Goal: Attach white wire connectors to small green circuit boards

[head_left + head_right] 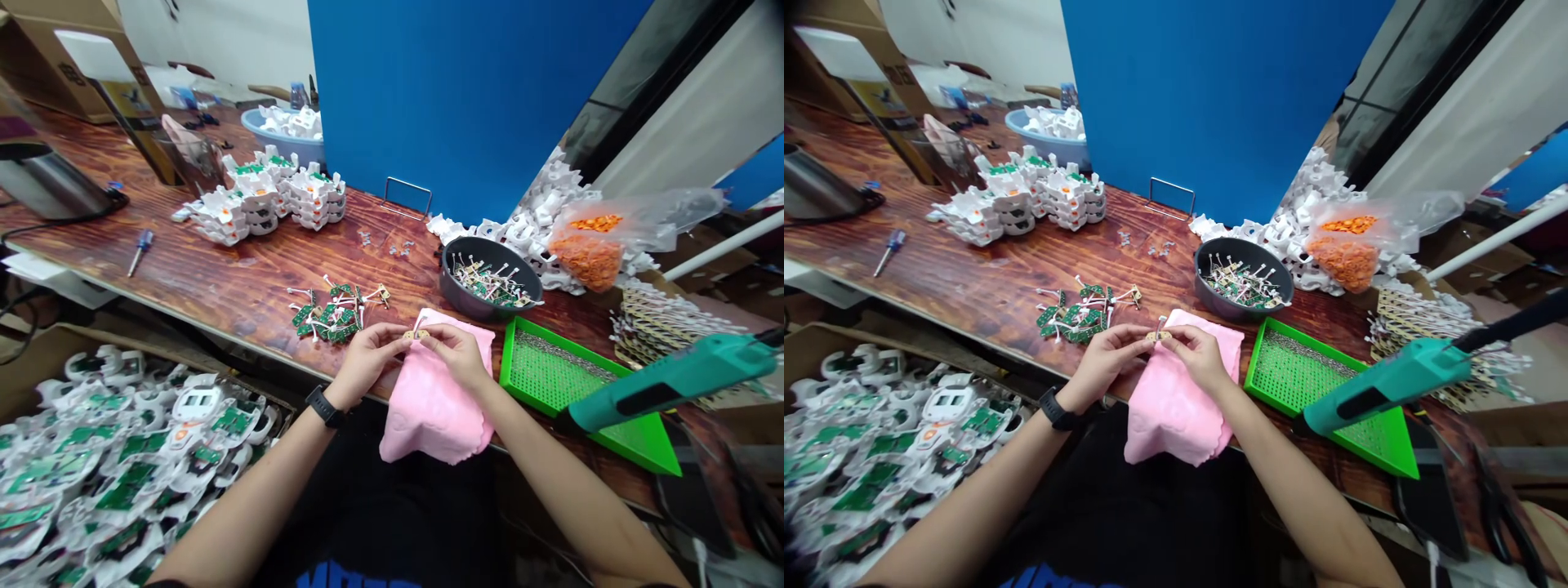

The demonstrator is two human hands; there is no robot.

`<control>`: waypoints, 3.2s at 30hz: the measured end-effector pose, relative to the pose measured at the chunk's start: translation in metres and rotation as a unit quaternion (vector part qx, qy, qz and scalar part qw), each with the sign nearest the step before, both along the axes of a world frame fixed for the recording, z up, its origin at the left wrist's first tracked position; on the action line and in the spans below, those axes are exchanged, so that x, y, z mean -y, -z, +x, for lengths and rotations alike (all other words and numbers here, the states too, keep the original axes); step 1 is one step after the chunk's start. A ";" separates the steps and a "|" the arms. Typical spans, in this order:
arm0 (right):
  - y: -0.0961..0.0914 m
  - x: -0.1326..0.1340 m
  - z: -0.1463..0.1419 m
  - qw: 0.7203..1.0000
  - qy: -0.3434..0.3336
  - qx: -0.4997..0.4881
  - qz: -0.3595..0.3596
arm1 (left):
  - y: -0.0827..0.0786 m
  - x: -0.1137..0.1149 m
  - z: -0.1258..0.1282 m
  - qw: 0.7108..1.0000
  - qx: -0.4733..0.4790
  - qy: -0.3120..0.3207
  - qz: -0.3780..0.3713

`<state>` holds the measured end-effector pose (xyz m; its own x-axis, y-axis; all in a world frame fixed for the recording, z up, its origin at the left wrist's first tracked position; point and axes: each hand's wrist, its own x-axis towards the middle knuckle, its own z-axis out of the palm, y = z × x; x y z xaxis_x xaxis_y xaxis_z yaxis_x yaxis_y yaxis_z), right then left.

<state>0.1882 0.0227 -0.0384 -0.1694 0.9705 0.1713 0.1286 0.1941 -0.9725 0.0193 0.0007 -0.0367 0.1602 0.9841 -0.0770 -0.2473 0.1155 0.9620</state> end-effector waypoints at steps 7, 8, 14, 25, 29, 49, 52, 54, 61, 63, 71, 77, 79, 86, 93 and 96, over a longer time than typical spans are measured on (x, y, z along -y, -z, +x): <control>0.002 0.000 -0.002 0.999 0.001 -0.023 -0.024 | 0.002 0.001 0.000 0.999 -0.021 -0.013 0.021; 0.002 -0.001 -0.002 0.999 0.000 -0.027 -0.025 | 0.001 0.001 0.001 0.999 -0.024 -0.016 0.026; 0.006 -0.002 -0.001 0.999 0.001 -0.032 -0.030 | 0.002 -0.001 0.001 0.998 -0.043 -0.027 0.039; -0.056 -0.029 0.026 0.954 0.236 0.107 0.148 | 0.004 -0.005 0.002 0.997 0.023 -0.008 0.073; -0.071 -0.041 0.026 0.849 0.327 0.355 0.215 | 0.006 -0.004 0.000 0.996 -0.022 0.010 0.081; -0.022 -0.070 -0.044 0.997 0.059 0.042 0.022 | 0.006 -0.004 0.000 0.996 0.019 -0.064 0.064; -0.031 -0.047 -0.023 0.997 -0.002 -0.001 -0.081 | 0.007 -0.006 0.001 0.994 0.025 -0.092 0.062; -0.033 -0.033 -0.011 0.991 -0.035 -0.004 -0.129 | 0.009 -0.008 0.000 0.993 0.018 -0.096 0.064; -0.034 -0.007 0.005 0.982 -0.109 0.015 -0.155 | 0.008 -0.006 -0.001 0.979 -0.135 -0.072 0.135; -0.033 -0.006 0.005 0.980 -0.121 0.016 -0.155 | 0.004 -0.004 -0.002 0.984 -0.129 -0.017 0.123; -0.034 -0.003 0.008 0.973 -0.157 0.006 -0.172 | -0.002 -0.002 -0.003 0.993 -0.098 0.032 0.055; -0.037 -0.003 0.009 0.976 -0.149 0.040 -0.155 | 0.000 -0.002 -0.002 0.993 -0.106 0.025 0.047; -0.036 -0.003 0.009 0.978 -0.139 0.043 -0.148 | -0.002 -0.001 -0.002 0.993 -0.104 0.027 0.047; -0.036 -0.001 0.005 0.980 -0.124 0.044 -0.148 | -0.003 -0.002 -0.001 0.996 -0.083 0.020 0.020; -0.071 -0.039 0.035 0.961 0.223 0.156 0.057 | -0.001 -0.004 -0.001 0.996 -0.066 0.020 0.056; -0.078 -0.051 0.038 0.855 0.335 0.373 0.136 | 0.000 -0.003 -0.002 0.991 -0.100 0.024 0.081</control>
